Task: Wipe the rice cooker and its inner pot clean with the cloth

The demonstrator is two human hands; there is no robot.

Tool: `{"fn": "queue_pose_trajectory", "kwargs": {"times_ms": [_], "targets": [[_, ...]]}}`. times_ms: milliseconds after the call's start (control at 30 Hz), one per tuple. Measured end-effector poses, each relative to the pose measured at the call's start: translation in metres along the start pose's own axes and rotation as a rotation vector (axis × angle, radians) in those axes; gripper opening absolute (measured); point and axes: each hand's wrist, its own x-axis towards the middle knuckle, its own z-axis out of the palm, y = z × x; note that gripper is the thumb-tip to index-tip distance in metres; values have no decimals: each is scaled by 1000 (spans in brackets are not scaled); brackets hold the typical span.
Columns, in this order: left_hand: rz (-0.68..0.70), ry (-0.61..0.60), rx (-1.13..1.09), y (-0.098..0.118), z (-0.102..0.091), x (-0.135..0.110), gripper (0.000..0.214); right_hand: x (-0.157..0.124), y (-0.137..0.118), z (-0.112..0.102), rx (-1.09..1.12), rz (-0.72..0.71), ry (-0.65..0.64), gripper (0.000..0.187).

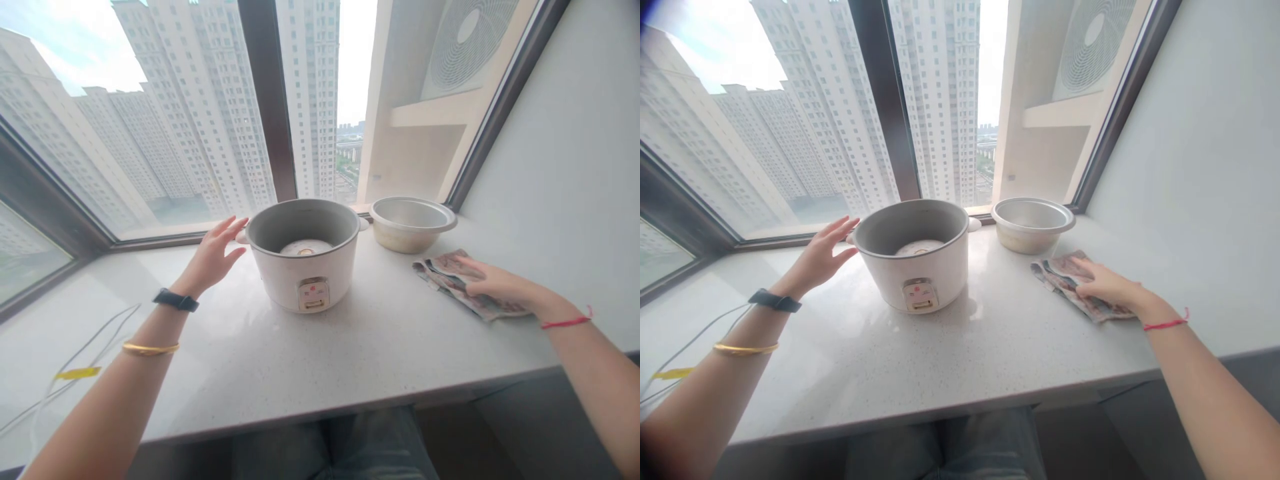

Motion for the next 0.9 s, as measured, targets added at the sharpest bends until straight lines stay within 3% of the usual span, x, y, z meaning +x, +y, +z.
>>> {"fn": "queue_pose_trajectory", "kwargs": {"times_ms": [100,133,200,300,433,500,567,633,700,800,900], "targets": [[-201,179,-245,18,7,-9,68,18,-30,-12,578,244,169,39],[-274,241,-344,25,10,-11,67,26,-41,-13,662,306,214,31],[-382,311,-500,40,14,-15,64,43,-58,-9,774,382,179,24],[-419,294,-532,55,16,-21,66,63,-76,3,973,456,78,27],[-412,254,-475,60,11,-29,69,72,-95,12,1155,468,158,35],[-429,258,-507,59,7,-32,67,69,-105,7,1224,446,232,27],[-442,297,-556,60,3,-33,63,60,-116,-6,1290,402,286,4],[-436,345,-580,63,1,-31,59,45,-131,-22,1348,338,313,23],[-399,385,-534,69,0,-28,56,25,-152,-39,1408,232,307,26],[-285,415,-400,81,0,-20,53,-9,-193,-52,1497,-61,205,23],[-206,421,-393,91,0,-11,50,-36,-238,-46,1564,-230,54,20]]}}
